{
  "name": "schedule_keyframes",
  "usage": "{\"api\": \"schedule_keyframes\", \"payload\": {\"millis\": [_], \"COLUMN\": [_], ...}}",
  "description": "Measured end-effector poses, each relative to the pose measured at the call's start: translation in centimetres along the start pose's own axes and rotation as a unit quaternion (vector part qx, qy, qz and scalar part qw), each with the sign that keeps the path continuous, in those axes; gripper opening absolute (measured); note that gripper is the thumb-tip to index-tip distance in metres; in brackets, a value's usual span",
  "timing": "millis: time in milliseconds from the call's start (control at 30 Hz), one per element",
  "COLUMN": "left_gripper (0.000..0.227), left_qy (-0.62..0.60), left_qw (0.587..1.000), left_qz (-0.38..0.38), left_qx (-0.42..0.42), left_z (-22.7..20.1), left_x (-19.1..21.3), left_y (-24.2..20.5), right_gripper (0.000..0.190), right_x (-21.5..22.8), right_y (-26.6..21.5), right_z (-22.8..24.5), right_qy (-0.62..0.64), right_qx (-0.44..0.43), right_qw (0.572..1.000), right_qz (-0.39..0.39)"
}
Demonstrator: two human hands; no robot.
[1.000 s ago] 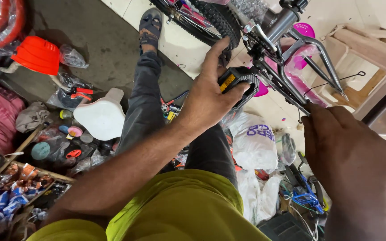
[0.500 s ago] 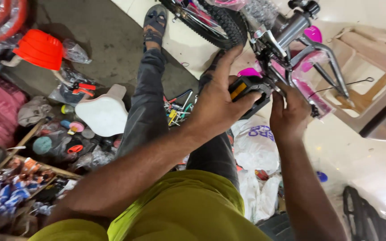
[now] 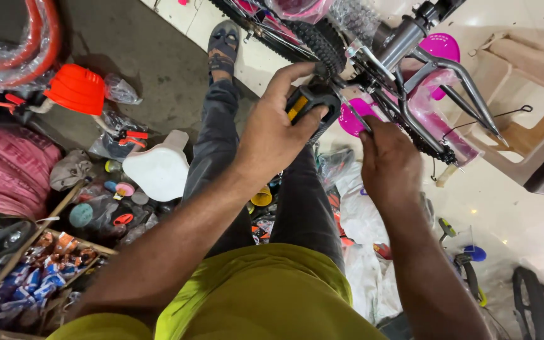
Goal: The person sits on the floor of a bicycle shop and assembles a new children's bicycle. They thread a sprocket onto the rear wheel hub by hand, lift the wheel to the bike frame, unwrap a pedal from packaging, thread both pedals into the crank arms by hand, and tighten them with a spanner.
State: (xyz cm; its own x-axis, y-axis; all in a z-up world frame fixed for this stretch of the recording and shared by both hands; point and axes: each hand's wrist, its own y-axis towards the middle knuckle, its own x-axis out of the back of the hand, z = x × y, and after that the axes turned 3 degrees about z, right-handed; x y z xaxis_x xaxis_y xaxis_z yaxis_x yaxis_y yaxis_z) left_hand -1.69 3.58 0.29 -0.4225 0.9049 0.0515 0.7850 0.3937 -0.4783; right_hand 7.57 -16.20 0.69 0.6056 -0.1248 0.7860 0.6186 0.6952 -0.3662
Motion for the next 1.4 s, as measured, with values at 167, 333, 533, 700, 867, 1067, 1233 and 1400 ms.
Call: {"api": "schedule_keyframes", "payload": {"millis": [167, 333, 533, 700, 867, 1067, 1233, 1400], "left_gripper": [0.047, 0.040, 0.046, 0.045, 0.046, 0.037, 0.035, 0.036], "left_qy": [0.113, 0.169, 0.229, 0.211, 0.170, 0.032, 0.025, -0.118], "left_qw": [0.992, 0.983, 0.972, 0.976, 0.984, 0.999, 0.998, 0.990], "left_qz": [-0.053, -0.062, -0.044, -0.020, -0.007, 0.001, 0.005, 0.041], "left_qx": [-0.014, -0.021, -0.020, -0.044, -0.043, 0.021, 0.054, 0.062], "left_z": [-0.5, 0.6, 1.8, 3.3, 2.9, 4.2, 4.6, 5.6], "left_x": [0.3, 0.9, 1.5, 2.3, 2.9, 2.0, 2.6, 1.5], "left_y": [0.2, 1.0, 1.9, 1.7, 2.7, 2.7, 3.1, 2.9], "right_gripper": [0.016, 0.013, 0.032, 0.040, 0.049, 0.047, 0.044, 0.041], "right_x": [-4.5, -10.8, -24.9, -25.0, -20.2, -15.2, -17.5, -19.9], "right_y": [0.7, 3.4, 8.2, 7.1, 11.2, 13.2, 12.1, 5.5], "right_z": [-0.6, -1.9, -5.4, -5.4, -3.9, -3.5, -4.6, -9.6], "right_qy": [0.121, 0.256, 0.483, 0.534, 0.567, 0.543, 0.464, 0.372], "right_qx": [-0.015, -0.051, -0.076, -0.033, 0.063, 0.133, 0.073, -0.010], "right_qw": [0.990, 0.963, 0.872, 0.845, 0.820, 0.822, 0.868, 0.907], "right_qz": [-0.069, -0.070, -0.038, 0.012, 0.045, 0.111, 0.158, 0.198]}}
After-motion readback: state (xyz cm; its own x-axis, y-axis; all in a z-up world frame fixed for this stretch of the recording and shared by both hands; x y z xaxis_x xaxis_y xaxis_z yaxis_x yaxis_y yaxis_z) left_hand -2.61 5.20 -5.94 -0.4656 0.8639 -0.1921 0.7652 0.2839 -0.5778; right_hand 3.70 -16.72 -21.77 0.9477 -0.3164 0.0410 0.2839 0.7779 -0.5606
